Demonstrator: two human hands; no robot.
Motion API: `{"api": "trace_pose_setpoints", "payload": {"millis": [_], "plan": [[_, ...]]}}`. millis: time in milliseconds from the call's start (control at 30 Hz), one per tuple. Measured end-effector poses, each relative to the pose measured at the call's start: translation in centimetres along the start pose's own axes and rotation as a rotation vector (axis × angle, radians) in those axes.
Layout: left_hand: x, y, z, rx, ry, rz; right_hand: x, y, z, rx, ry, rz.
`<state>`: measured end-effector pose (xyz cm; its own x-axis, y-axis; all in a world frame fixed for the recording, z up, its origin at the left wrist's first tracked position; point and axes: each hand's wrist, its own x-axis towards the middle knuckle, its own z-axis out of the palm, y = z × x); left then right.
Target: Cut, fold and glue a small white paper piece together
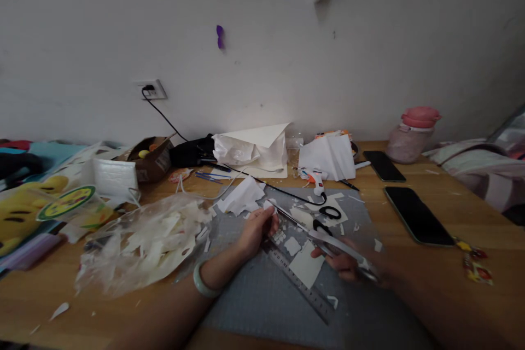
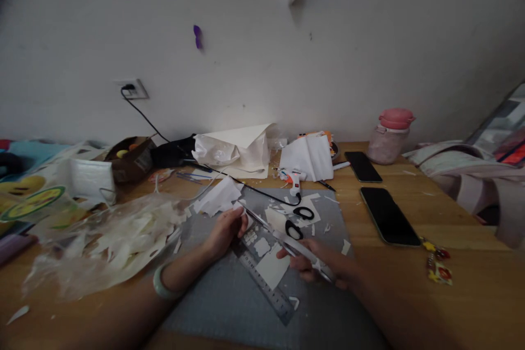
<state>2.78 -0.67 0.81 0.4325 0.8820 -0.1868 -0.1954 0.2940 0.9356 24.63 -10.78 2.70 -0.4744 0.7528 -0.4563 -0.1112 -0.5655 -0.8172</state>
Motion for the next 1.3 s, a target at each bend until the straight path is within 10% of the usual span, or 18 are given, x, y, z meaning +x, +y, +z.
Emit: {"api": "trace_pose_setpoints", "payload": {"millis": [1300], "plan": [[-0.2,0.1,0.2,0.04,0.011,0.023,1.3,2.1,-1.9,0.034,-0.233,-0.054]]}}
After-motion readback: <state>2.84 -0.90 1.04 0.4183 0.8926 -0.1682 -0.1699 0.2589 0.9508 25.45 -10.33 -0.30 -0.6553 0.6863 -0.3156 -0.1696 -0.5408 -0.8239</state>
